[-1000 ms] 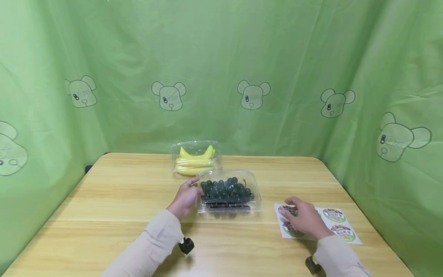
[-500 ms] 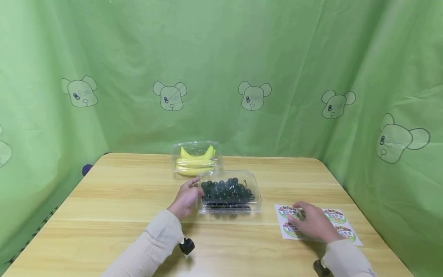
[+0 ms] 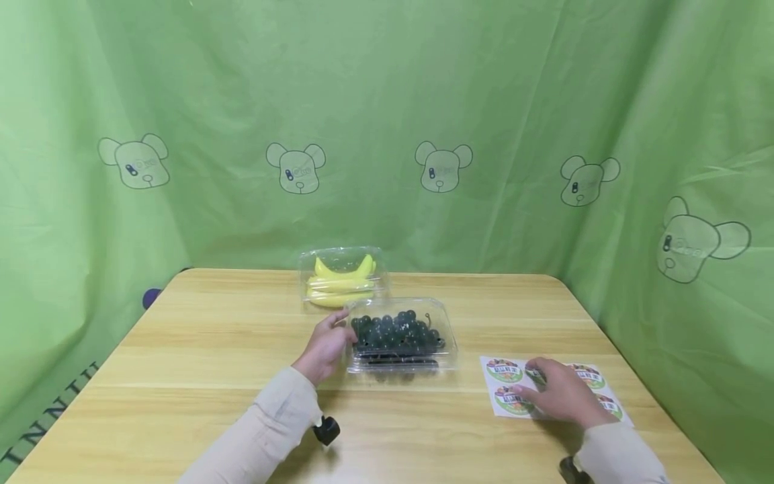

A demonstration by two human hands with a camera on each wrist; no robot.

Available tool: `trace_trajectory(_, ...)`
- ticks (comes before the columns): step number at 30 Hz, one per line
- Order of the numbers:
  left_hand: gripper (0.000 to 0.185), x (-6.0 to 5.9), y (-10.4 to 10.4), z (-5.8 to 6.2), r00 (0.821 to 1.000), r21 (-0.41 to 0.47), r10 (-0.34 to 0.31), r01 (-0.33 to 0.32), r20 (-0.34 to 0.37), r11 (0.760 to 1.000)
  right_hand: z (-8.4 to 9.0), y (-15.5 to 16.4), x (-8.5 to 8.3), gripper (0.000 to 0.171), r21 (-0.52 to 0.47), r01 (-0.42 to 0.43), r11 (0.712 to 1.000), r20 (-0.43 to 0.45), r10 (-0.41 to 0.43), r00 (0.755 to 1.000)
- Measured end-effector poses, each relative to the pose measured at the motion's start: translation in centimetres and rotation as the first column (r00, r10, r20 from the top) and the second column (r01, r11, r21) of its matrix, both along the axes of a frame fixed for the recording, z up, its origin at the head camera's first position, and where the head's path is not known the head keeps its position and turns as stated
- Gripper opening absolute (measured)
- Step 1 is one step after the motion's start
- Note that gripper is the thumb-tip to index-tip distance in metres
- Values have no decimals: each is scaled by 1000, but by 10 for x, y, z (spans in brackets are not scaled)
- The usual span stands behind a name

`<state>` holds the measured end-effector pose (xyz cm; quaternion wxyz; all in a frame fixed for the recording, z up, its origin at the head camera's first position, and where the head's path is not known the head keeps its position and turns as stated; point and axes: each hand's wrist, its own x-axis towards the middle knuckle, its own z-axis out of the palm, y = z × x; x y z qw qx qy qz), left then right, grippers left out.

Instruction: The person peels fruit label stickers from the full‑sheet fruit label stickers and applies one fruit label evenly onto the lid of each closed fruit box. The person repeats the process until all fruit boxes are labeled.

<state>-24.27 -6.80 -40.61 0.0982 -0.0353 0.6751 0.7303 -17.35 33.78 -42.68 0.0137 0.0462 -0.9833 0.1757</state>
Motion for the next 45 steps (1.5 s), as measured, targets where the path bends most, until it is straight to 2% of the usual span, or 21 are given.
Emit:
trace_trajectory(14, 74, -1, 0, 1, 1000, -9, -2, 2, -2, 1000, 2, 7, 7, 91, 15, -49, 999, 45, 48, 998)
trace_trajectory(19, 74, -1, 0, 0, 1000, -16, 0, 0, 4, 1000, 0, 6, 9, 89, -7, -80, 997, 82, 81, 993)
trace_trajectory(26, 75, 0, 0, 0, 1000, -1, 0, 0, 3, 1000, -2, 5, 5, 87, -14, -100, 995, 68, 100, 993)
trace_trajectory(32, 74, -1, 0, 0, 1000, 7, -1, 1, 0, 1000, -3, 6, 0, 87, 11, -76, 997, 78, 75, 994)
trace_trajectory(45, 74, 1, 1, 0, 1000, -12, -1, 1, -10, 1000, -2, 5, -3, 88, 0, -50, 999, 100, 49, 994)
